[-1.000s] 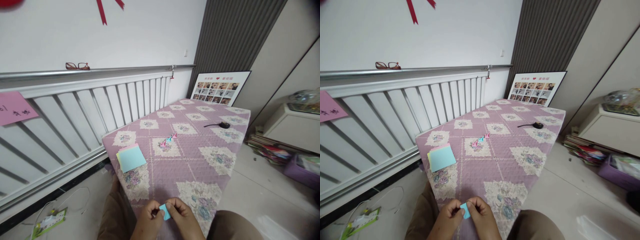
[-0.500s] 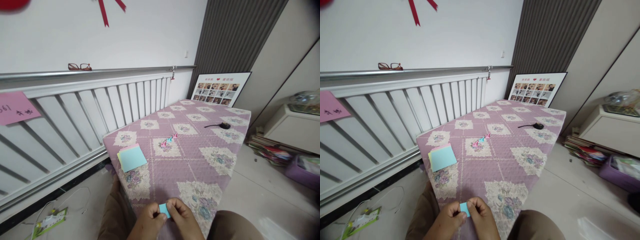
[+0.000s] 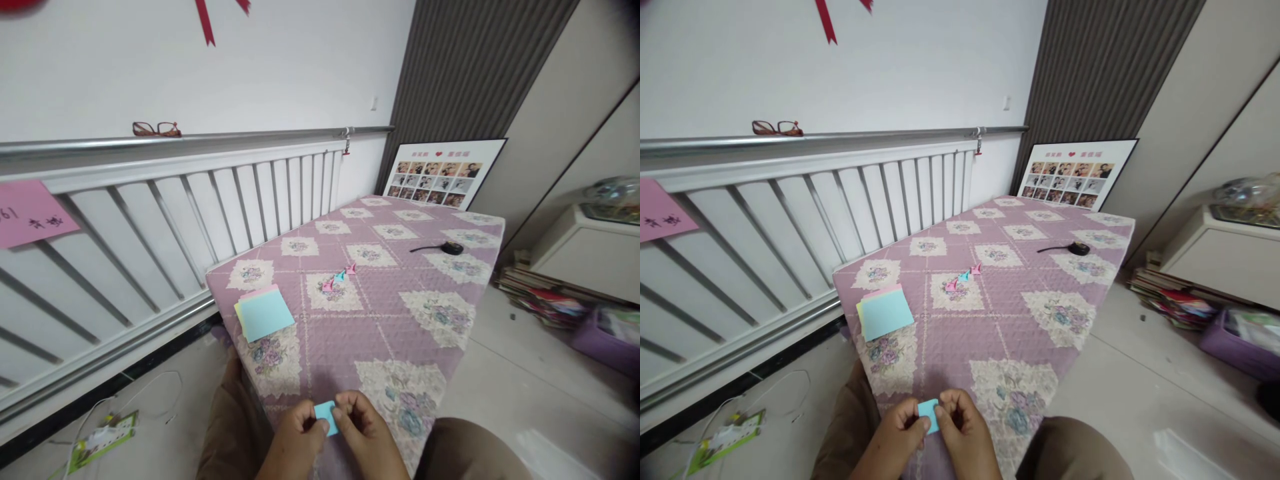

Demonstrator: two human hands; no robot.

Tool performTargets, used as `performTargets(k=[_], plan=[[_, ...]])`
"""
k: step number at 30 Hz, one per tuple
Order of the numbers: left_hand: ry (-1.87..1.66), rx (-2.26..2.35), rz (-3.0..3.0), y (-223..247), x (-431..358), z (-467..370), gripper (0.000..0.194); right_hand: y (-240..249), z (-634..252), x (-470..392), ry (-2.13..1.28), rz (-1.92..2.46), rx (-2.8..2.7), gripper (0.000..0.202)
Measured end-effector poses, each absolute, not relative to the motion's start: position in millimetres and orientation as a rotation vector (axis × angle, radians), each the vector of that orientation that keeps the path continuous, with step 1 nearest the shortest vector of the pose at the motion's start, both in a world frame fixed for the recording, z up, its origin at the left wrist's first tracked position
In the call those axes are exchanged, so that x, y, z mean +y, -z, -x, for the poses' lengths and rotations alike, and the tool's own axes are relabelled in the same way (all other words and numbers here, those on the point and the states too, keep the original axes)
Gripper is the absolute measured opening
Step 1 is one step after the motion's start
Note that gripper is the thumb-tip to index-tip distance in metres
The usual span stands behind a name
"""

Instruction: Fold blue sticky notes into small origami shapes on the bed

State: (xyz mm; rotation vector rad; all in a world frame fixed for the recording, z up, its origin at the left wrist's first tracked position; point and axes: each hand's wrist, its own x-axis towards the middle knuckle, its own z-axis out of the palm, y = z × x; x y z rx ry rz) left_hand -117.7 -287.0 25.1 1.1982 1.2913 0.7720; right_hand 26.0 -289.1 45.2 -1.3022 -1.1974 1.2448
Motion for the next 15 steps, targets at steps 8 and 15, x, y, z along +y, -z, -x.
performTargets(k=[8,15], plan=[[-0.860,1.218,-1.161,-9,-288,109,0.010,-35,-31,-286,-1.199,1.432,-1.386,0.014],[-0.648,1.457,-1.511,-17,-289,101,0.019,-19,-40,-279,-1.155,1.463,-1.523,0.006]])
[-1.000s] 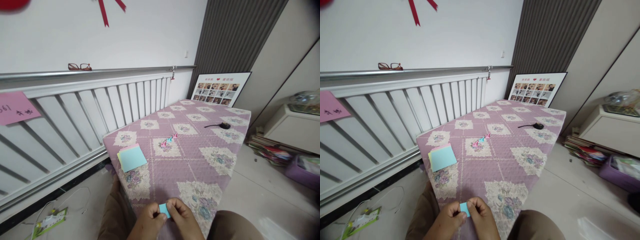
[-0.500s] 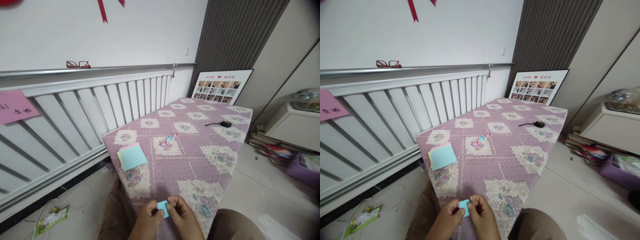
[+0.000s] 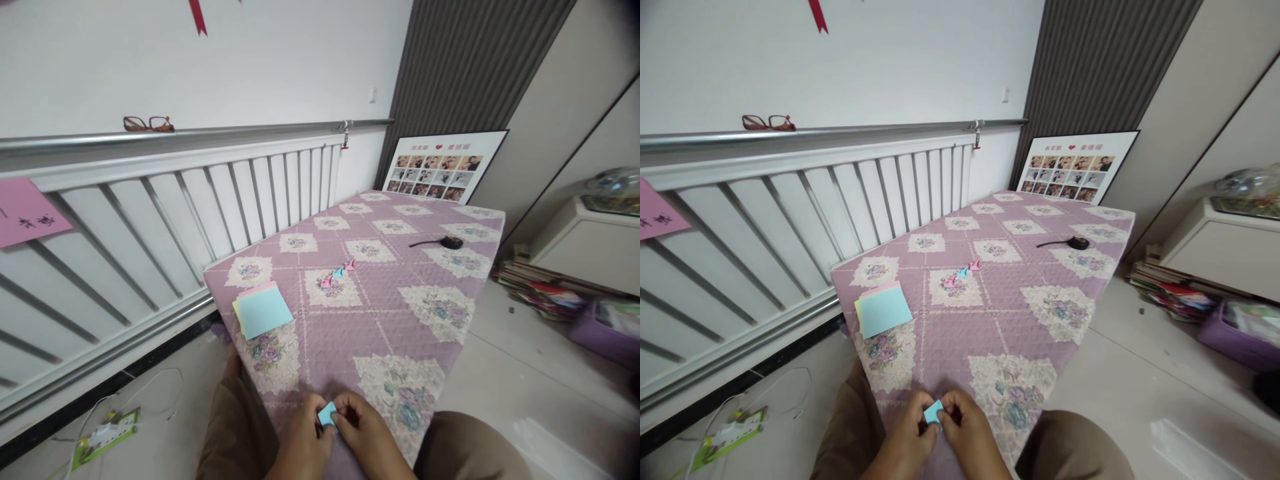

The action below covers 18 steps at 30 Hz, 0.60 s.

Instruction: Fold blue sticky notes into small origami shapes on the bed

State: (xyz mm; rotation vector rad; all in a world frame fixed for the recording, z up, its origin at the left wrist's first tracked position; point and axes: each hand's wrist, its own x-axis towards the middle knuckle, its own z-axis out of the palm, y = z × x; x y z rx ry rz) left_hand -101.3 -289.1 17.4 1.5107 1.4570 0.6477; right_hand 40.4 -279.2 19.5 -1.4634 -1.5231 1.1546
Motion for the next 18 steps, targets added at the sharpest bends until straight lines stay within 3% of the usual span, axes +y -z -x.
performTargets(k=[18], plan=[[-0.276,1.489,-1.973,-23,-268,124,0.021,-23,-35,-276,-0.849,1.587,-2.012,0.018]])
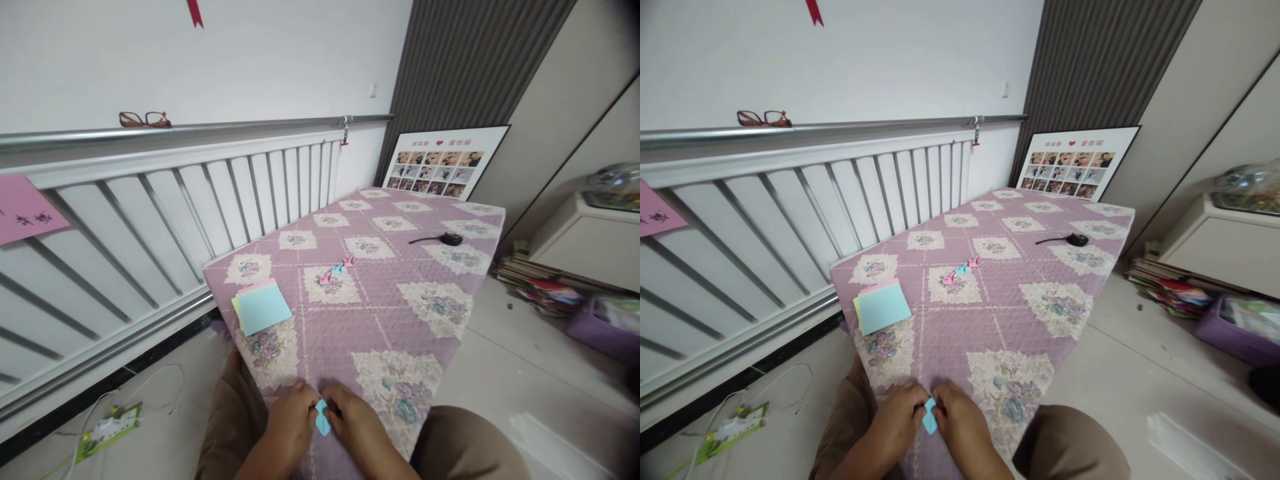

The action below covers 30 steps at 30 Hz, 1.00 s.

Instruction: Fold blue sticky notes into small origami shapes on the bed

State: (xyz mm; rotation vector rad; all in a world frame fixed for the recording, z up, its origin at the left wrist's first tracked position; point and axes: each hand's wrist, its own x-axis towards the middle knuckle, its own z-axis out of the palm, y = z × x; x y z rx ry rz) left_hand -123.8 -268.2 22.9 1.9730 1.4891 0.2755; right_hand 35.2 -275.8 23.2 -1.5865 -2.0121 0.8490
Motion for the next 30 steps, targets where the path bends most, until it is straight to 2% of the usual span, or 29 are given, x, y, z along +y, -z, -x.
performTargets(k=[16,30], plan=[[-0.238,1.533,-1.999,-21,-266,127,0.018,-23,-41,-259,-0.943,1.352,-2.217,0.020],[-0.216,1.571,-2.058,-16,-266,123,0.011,-26,-43,-258,-0.944,1.332,-2.240,0.020]])
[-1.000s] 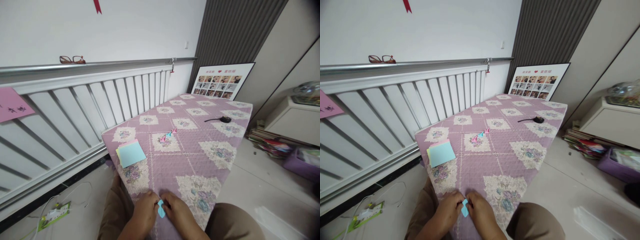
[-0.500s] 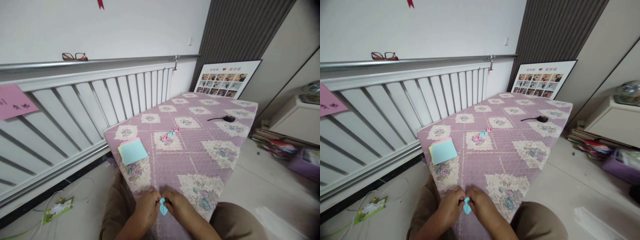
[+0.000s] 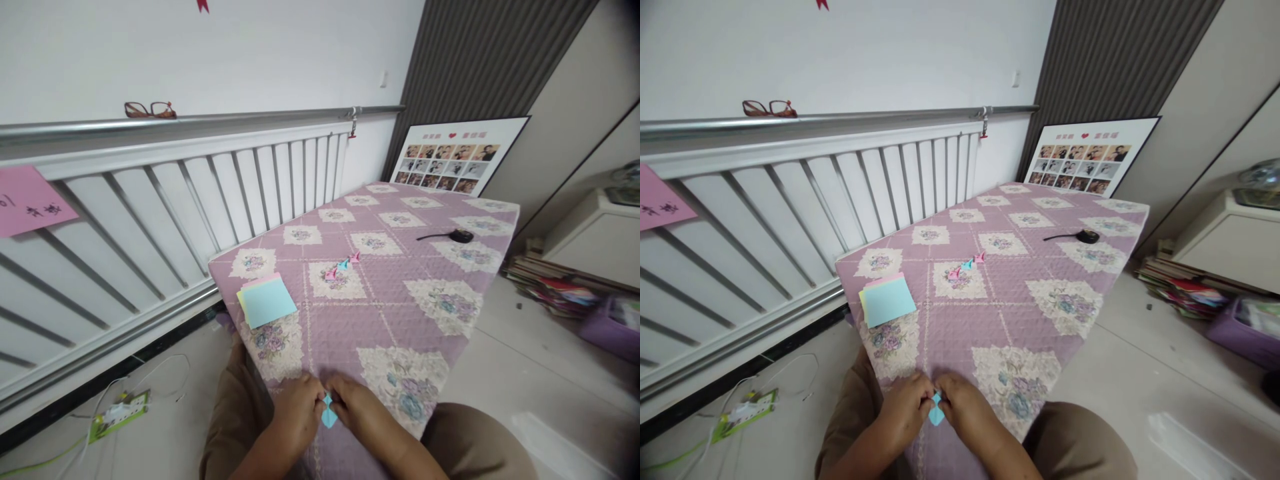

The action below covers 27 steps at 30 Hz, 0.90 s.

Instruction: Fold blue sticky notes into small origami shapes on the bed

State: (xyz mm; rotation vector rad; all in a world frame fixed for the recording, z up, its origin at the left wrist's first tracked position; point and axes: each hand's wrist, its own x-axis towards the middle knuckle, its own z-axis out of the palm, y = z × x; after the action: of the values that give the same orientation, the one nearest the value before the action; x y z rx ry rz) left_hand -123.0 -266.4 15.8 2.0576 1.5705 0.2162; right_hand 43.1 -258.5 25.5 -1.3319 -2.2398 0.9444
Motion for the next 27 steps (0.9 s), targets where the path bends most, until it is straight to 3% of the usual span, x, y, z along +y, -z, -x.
performTargets(k=[27], plan=[[-0.152,1.496,-2.161,-21.1,-263.9,125.4,0.009,-20.2,-45.8,-254.2,-0.910,1.204,-2.314,0.012]])
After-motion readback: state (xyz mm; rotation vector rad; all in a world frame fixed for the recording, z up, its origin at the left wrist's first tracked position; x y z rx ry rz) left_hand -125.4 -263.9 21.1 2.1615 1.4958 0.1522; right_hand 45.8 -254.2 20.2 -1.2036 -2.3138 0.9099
